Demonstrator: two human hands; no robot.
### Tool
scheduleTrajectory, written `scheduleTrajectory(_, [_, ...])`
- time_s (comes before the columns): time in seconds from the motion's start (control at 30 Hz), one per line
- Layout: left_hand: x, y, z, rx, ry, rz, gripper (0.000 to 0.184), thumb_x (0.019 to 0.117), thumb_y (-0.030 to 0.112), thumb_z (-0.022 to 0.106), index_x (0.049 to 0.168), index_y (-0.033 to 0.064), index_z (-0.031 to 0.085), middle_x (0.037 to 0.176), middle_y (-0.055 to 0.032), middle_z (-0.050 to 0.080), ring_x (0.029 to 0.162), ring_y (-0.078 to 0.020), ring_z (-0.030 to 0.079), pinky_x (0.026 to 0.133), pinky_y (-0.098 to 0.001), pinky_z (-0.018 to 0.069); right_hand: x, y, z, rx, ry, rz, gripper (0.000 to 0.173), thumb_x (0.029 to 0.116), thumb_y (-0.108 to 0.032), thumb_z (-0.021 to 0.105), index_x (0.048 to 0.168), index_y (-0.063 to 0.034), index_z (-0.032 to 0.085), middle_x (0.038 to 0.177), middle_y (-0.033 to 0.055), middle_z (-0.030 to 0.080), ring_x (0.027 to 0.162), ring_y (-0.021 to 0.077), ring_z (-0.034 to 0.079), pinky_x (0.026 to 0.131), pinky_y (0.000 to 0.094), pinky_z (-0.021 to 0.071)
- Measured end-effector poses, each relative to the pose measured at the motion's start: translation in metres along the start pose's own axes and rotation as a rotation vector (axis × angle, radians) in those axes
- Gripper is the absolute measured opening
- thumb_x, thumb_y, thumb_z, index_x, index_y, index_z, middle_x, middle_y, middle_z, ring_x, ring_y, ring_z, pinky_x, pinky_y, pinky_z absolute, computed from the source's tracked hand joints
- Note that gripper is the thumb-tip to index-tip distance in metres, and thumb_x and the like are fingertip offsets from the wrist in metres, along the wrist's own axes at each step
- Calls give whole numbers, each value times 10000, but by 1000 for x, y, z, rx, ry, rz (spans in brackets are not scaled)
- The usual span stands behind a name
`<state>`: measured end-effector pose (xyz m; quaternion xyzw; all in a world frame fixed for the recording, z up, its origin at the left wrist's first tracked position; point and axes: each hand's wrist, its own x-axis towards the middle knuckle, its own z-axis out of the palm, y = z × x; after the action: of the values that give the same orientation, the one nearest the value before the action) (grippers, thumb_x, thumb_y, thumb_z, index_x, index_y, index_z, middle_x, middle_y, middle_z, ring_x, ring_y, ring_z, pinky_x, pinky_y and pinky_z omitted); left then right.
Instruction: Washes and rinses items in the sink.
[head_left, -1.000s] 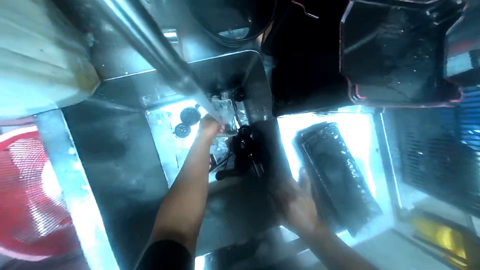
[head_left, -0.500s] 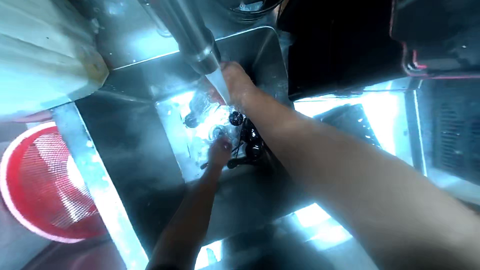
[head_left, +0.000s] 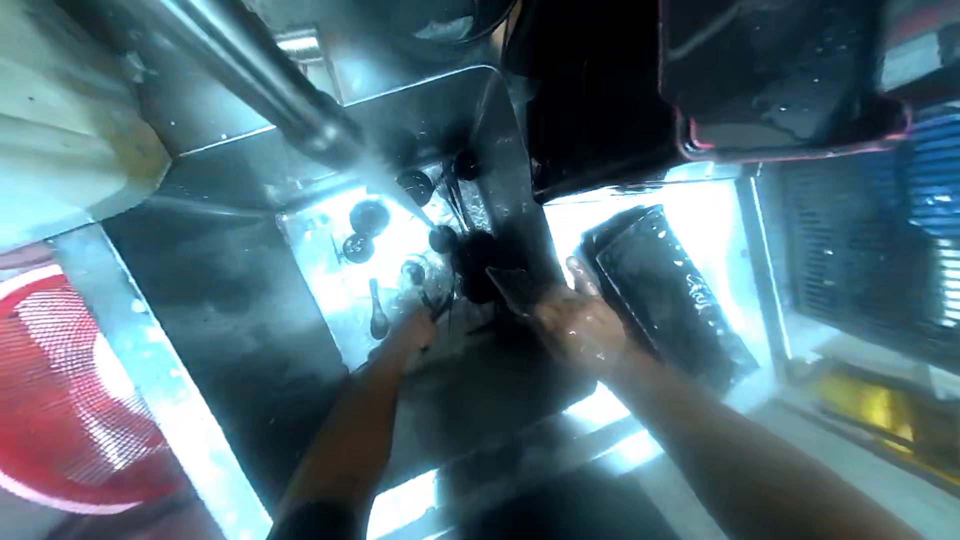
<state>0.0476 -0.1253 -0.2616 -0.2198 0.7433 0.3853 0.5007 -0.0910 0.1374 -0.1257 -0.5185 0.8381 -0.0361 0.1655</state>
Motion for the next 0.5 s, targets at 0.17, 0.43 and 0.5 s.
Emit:
scheduleTrajectory(0.17, [0,-45,-33,-317,256,-164,444,970,177,655,1387,49,568,1187,-259,666,1044,-416,668,901,-650,527,5,2,0,10,22,9,201,926,-322,651,991,-152,735,915,8,706,977,195,686,1229,536,283])
scheduleTrajectory(0.43, [12,19,-66,-372,601,-68,291,1020,265,584,1144,37,715,1047,-216,713,970,-388,691,867,-632,543,6,5,11,-21,111,-23,214,965,-312,589,1015,-164,736,889,-3,708,909,173,699,1221,540,303])
scheduleTrajectory(0.5, [18,42,-77,-722,570,36,463,1060,444,533,1193,23,673,906,-138,655,779,-254,634,746,-485,556,7,5,12,-31,123,-26,194,945,-295,611,1000,-161,740,862,-6,711,881,169,703,1227,536,296])
